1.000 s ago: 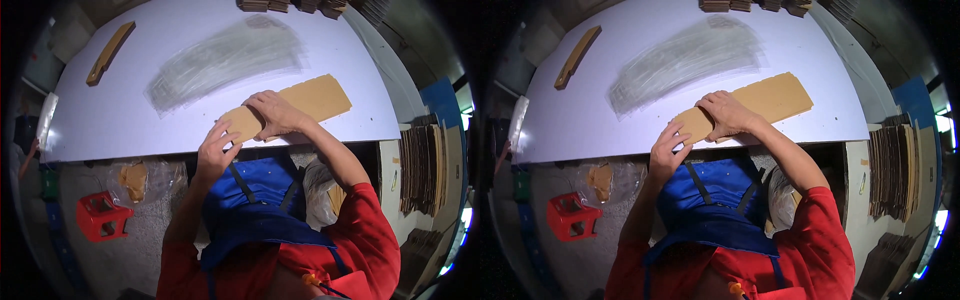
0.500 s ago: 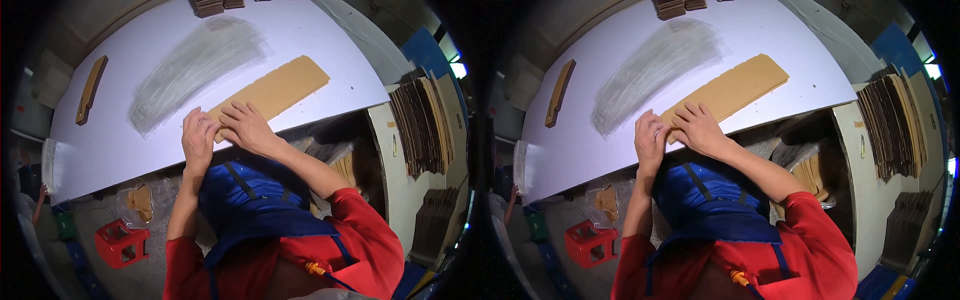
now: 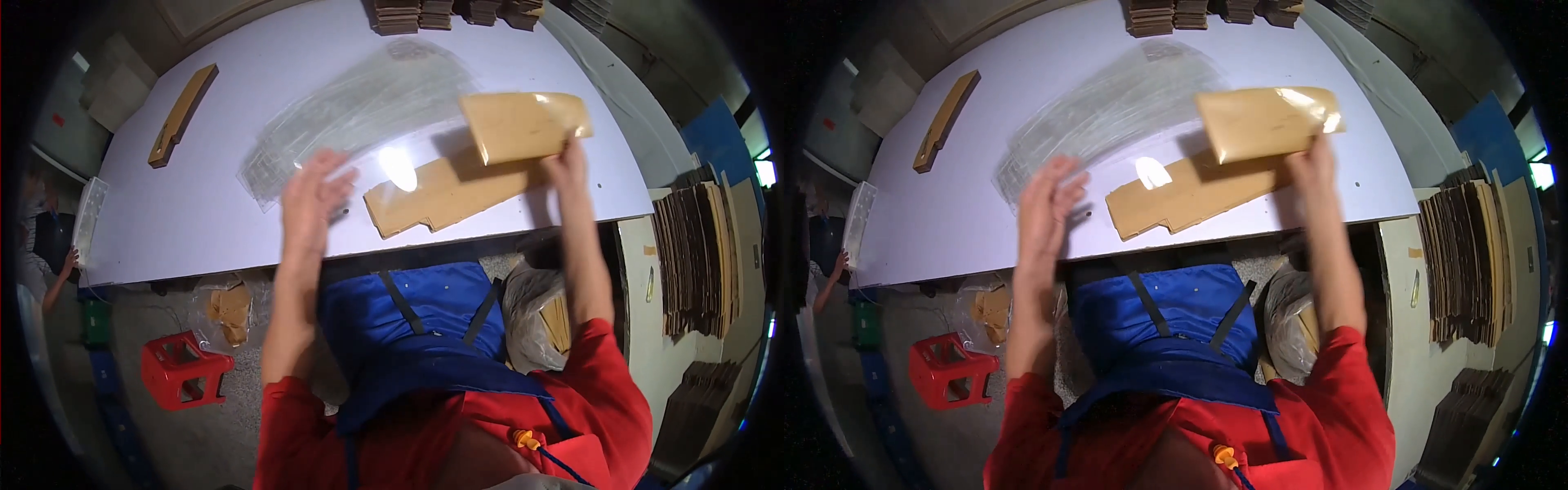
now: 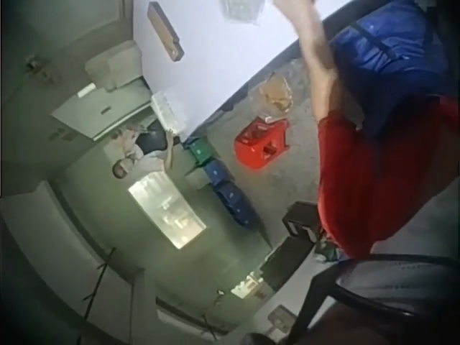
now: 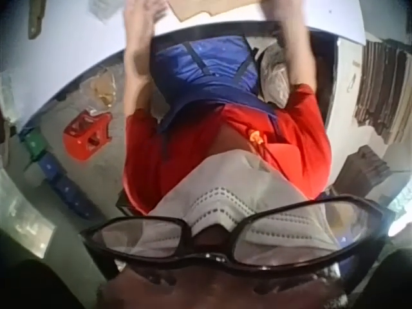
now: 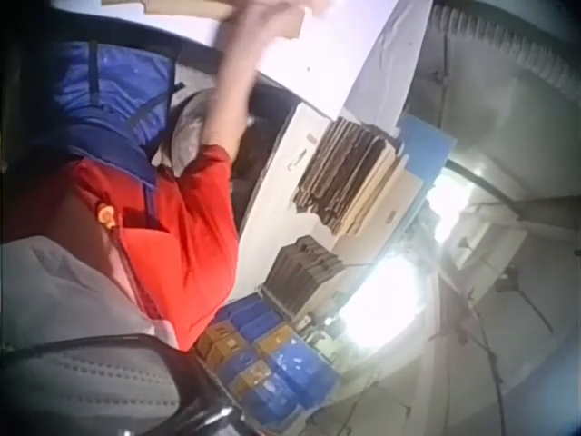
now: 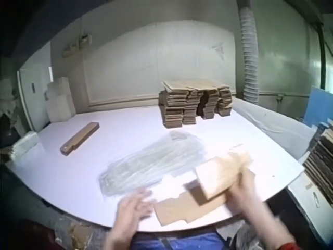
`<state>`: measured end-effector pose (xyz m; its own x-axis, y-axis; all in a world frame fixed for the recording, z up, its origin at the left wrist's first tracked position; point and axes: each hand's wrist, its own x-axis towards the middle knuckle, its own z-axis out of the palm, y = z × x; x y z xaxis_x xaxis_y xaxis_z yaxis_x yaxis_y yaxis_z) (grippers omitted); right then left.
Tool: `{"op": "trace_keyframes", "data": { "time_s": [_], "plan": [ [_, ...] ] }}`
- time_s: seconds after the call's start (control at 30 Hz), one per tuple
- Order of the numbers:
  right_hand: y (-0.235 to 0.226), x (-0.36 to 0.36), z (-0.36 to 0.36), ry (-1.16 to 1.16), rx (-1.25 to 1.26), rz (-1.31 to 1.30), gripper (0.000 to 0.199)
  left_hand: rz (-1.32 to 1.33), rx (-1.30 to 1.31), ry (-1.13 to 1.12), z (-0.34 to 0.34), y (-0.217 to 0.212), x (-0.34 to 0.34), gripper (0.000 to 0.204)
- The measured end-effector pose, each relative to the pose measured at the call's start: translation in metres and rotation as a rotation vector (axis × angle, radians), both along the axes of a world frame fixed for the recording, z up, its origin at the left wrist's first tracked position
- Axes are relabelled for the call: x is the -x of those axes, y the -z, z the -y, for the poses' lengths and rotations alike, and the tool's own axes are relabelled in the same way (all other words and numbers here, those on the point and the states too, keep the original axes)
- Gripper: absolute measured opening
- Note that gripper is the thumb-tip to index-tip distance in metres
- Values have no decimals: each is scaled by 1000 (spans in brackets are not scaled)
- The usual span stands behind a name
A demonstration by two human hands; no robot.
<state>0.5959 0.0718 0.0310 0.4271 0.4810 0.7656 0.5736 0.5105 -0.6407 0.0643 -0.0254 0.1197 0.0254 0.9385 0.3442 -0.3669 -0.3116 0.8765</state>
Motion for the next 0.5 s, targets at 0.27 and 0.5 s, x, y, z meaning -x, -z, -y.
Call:
{"op": "trace_keyframes", "data": {
  "time_s": [0.27, 0.5],
  "plan": [
    [-130, -155, 38, -448, -533, -914, 31, -52, -47, -301, -78, -15, 92, 49],
    [-185, 32, 87, 137, -299, 106, 27, -804, -359, -829, -29, 39, 31, 58]
  ]
}}
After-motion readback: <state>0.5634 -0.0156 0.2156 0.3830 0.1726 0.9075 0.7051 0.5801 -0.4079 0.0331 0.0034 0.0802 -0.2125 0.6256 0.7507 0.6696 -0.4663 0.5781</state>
